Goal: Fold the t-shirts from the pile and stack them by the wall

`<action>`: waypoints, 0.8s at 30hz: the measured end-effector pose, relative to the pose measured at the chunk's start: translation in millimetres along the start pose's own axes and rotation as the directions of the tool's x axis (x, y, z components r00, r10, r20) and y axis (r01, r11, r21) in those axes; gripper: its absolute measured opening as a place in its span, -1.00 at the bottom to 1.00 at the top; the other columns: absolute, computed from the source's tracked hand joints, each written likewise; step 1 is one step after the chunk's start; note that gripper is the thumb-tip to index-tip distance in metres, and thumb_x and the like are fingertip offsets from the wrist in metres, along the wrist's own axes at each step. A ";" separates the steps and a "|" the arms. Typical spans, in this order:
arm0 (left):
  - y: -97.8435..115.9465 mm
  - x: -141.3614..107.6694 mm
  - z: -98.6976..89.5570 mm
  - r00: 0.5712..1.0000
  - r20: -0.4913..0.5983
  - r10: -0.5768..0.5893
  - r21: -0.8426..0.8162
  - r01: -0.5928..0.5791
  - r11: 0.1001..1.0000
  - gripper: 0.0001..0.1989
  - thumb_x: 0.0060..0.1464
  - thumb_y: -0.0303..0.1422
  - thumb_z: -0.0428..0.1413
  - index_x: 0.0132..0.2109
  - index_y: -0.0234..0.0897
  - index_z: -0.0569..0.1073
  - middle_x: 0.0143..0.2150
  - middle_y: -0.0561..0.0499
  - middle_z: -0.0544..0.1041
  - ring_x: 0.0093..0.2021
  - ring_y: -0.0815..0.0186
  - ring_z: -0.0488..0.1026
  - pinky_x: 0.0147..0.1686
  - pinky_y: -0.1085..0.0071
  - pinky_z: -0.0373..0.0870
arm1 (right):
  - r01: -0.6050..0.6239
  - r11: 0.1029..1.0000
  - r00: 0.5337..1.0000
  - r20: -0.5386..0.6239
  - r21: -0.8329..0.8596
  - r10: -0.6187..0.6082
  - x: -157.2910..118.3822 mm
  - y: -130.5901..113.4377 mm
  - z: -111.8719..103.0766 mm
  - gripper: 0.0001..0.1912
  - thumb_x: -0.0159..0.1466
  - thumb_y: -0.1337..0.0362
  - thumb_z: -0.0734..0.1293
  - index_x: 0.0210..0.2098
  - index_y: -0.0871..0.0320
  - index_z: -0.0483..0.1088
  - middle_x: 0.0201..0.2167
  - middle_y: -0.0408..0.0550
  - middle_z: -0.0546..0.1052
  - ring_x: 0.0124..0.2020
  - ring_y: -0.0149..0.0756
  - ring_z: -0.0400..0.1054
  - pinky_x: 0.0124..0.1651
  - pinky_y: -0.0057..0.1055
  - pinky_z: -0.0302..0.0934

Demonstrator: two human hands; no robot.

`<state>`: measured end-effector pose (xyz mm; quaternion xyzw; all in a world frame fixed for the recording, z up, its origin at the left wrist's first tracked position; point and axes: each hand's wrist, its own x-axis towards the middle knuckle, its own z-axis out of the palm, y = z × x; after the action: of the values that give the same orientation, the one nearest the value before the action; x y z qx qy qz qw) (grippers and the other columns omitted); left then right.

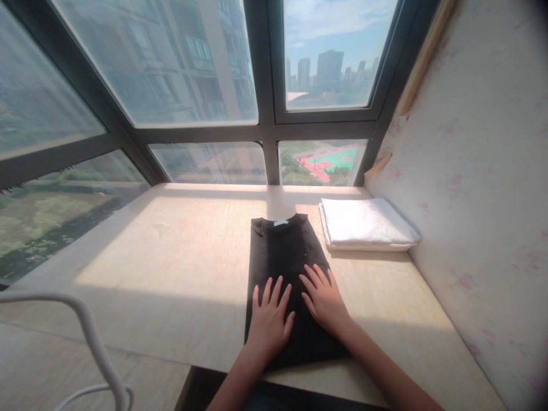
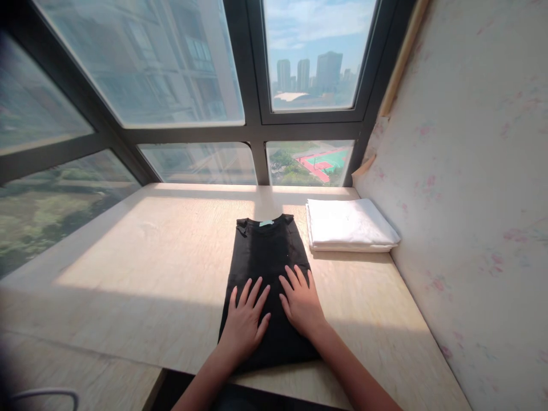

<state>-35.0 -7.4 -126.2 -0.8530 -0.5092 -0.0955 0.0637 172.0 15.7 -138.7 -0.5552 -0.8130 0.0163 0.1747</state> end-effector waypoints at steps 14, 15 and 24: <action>7.0 -100.4 -34.2 0.911 -0.274 0.307 0.141 -0.278 0.950 -0.27 0.12 0.22 0.03 0.15 -0.26 0.51 0.12 -0.15 0.54 0.10 0.10 0.46 0.07 0.23 0.36 | 0.278 0.950 0.960 -0.014 0.142 -0.279 -112.4 -12.1 -53.4 -0.52 0.32 0.16 0.34 0.21 0.10 0.39 0.28 0.02 0.40 0.25 -0.11 0.30 0.22 -0.21 0.33; 3.8 -106.5 -33.2 0.903 -0.284 0.323 0.157 -0.288 0.944 -0.33 0.17 0.18 0.01 0.15 -0.25 0.51 0.11 -0.14 0.56 0.09 0.12 0.47 0.08 0.24 0.37 | 0.325 0.939 0.945 -0.013 0.117 -0.326 -121.7 -11.3 -52.1 -0.51 0.30 0.16 0.36 0.19 0.11 0.40 0.26 0.03 0.42 0.23 -0.09 0.33 0.18 -0.20 0.36; -14.9 -129.8 -49.6 0.900 -0.361 0.243 -0.059 -0.282 0.958 -0.50 0.11 -0.68 -0.11 0.01 -0.17 0.56 -0.04 0.05 0.66 0.01 0.35 0.58 0.07 0.45 0.49 | 0.415 0.886 0.909 -0.077 0.206 -0.408 -146.9 -0.5 -47.7 -0.41 0.23 0.45 0.25 0.25 0.08 0.36 0.20 -0.01 0.47 0.23 -0.15 0.37 0.10 -0.25 0.44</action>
<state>-113.0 -121.7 -107.3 -0.8854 -0.3638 -0.2639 0.1186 233.2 -125.9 -132.9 -0.3477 -0.9026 0.0589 0.2469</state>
